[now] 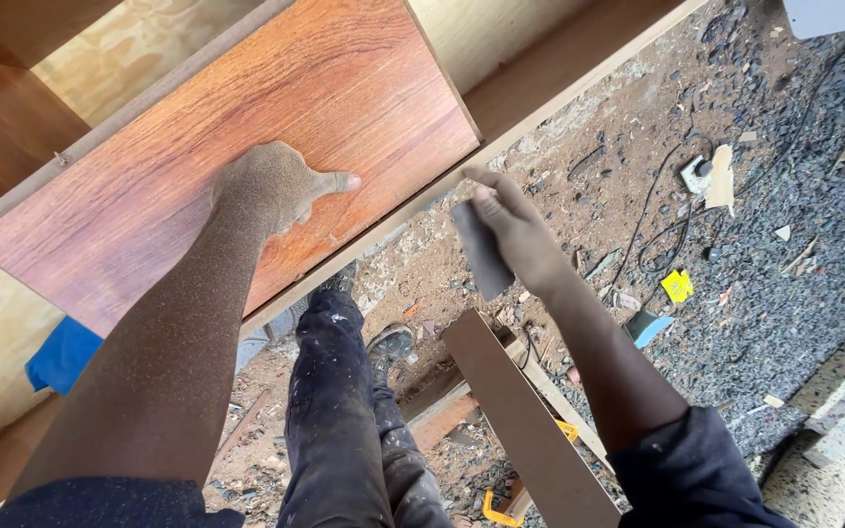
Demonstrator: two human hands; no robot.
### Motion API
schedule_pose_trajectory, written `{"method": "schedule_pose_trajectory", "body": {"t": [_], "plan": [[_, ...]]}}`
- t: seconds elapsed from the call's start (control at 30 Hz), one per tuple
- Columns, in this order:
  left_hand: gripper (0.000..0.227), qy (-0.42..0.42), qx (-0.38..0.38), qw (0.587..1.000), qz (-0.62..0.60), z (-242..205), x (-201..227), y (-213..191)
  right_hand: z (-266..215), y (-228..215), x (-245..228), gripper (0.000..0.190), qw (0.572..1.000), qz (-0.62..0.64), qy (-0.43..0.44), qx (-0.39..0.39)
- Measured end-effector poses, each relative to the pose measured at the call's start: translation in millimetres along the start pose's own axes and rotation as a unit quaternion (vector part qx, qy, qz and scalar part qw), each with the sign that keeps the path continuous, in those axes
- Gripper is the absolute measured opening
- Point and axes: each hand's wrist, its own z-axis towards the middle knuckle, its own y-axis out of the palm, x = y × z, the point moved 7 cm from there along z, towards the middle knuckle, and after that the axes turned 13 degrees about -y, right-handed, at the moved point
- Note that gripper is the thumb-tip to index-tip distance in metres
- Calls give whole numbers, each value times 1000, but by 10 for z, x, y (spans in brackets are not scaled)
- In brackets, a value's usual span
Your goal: The person is using a sanding block to smooth the edges and surface of a wooden panel within a cabinet frame.
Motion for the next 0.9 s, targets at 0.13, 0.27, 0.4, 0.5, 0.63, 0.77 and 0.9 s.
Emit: {"method": "schedule_pose_trajectory", "body": {"t": [0.13,0.27,0.4,0.5,0.63,0.77,0.9], "plan": [[80,5,-10,1000,2,12,19,-8,64,-124,-94,66,966,249,62,-17],[83,6,-23,1000,8,23,11,10,85,-292,-190,40,970,224,88,49],[84,25,4,999,-42,-85,-4,-49,216,-684,-228,25,984,58,93,138],[83,50,28,997,-46,-121,-30,-71,464,-970,-277,48,988,-48,20,147],[78,75,19,996,-35,-8,12,-57,798,-1203,-667,64,966,-205,-90,131],[74,71,0,997,-3,-47,3,-154,915,-1016,-518,22,920,-375,-54,103],[74,94,-10,995,11,-72,-7,-156,954,-875,-727,25,936,-345,-63,22]]}}
